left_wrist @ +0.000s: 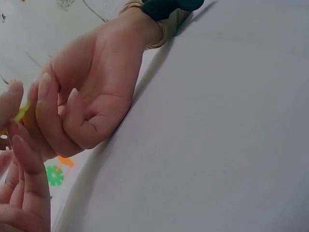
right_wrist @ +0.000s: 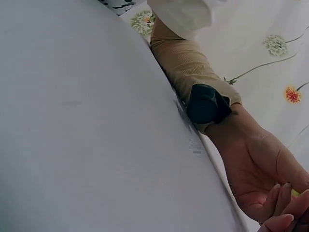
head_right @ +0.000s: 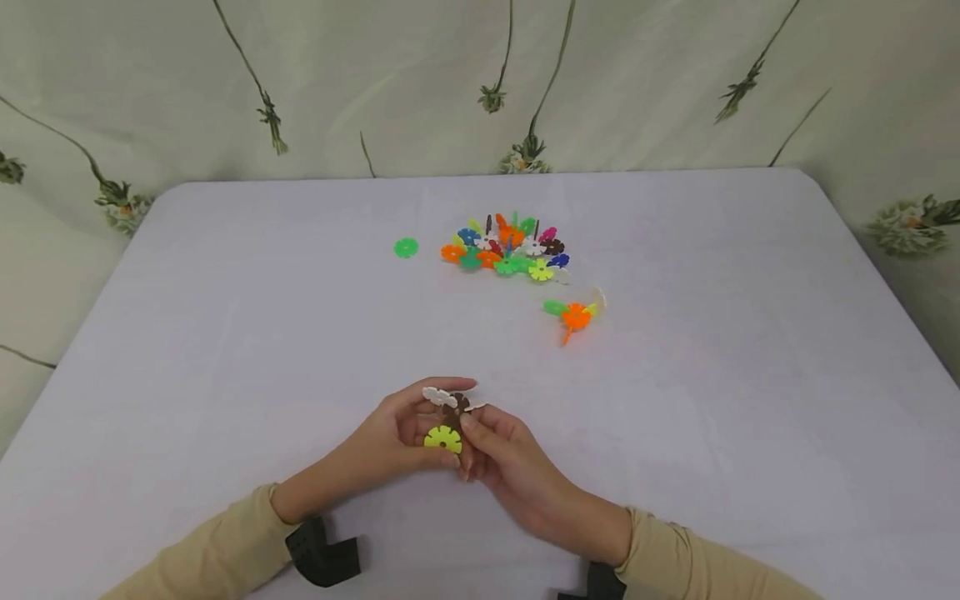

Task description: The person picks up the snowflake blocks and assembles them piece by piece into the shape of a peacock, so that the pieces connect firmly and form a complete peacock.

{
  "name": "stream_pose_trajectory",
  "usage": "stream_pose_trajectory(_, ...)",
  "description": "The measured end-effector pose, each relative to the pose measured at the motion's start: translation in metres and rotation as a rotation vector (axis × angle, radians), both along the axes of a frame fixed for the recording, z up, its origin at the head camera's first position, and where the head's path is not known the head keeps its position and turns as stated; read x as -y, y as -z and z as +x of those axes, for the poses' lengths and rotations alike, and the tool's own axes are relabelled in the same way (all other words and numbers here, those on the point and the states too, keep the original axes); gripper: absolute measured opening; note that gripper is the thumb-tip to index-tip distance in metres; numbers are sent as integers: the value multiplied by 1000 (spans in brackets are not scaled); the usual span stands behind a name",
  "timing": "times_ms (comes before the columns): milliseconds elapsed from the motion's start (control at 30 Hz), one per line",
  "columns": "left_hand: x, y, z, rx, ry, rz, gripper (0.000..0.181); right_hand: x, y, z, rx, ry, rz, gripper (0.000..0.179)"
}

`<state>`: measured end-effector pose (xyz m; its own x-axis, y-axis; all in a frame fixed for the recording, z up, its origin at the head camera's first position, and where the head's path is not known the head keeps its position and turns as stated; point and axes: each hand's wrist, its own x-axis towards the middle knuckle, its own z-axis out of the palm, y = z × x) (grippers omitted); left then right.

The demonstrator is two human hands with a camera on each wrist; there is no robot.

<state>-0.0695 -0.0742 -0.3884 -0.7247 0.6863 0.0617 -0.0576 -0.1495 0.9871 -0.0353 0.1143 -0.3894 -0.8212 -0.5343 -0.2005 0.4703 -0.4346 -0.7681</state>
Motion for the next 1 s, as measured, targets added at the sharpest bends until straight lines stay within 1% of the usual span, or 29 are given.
stream_pose_trajectory(33,0,1,0,5,-19,-22,66,0,0,0,-4,5,-7,17)
stream_pose_trajectory(100,1,2,0,45,-60,-66,60,0,1,0,-21,20,-13,17)
stream_pose_trajectory(133,1,2,1,81,-77,-80,56,0,2,1,-27,29,-14,17)
stream_pose_trajectory(200,3,3,3,180,-92,-88,48,0,3,3,-44,54,0,17)
stream_pose_trajectory(267,5,4,6,307,-86,-60,43,-1,4,4,-62,86,34,18)
stream_pose_trajectory(333,6,5,9,407,-74,-19,40,-2,6,5,-86,114,81,17)
stream_pose_trajectory(400,8,5,11,482,-69,23,38,-2,7,6,-119,132,123,16)
stream_pose_trajectory(467,8,6,12,532,-66,68,35,-3,8,5,-155,140,146,15)
stream_pose_trajectory(600,5,5,13,571,-85,146,28,-4,8,4,-240,150,165,12)
stream_pose_trajectory(700,1,3,15,571,-113,193,28,-5,7,2,-306,149,177,14)
stream_pose_trajectory(800,-3,0,17,576,-150,224,27,-5,5,0,-350,139,174,15)
stream_pose_trajectory(900,-6,-3,19,587,-191,243,22,-4,3,-1,-355,129,172,14)
stream_pose_trajectory(1000,-8,-4,20,600,-214,257,18,-3,2,-1,-329,126,185,14)
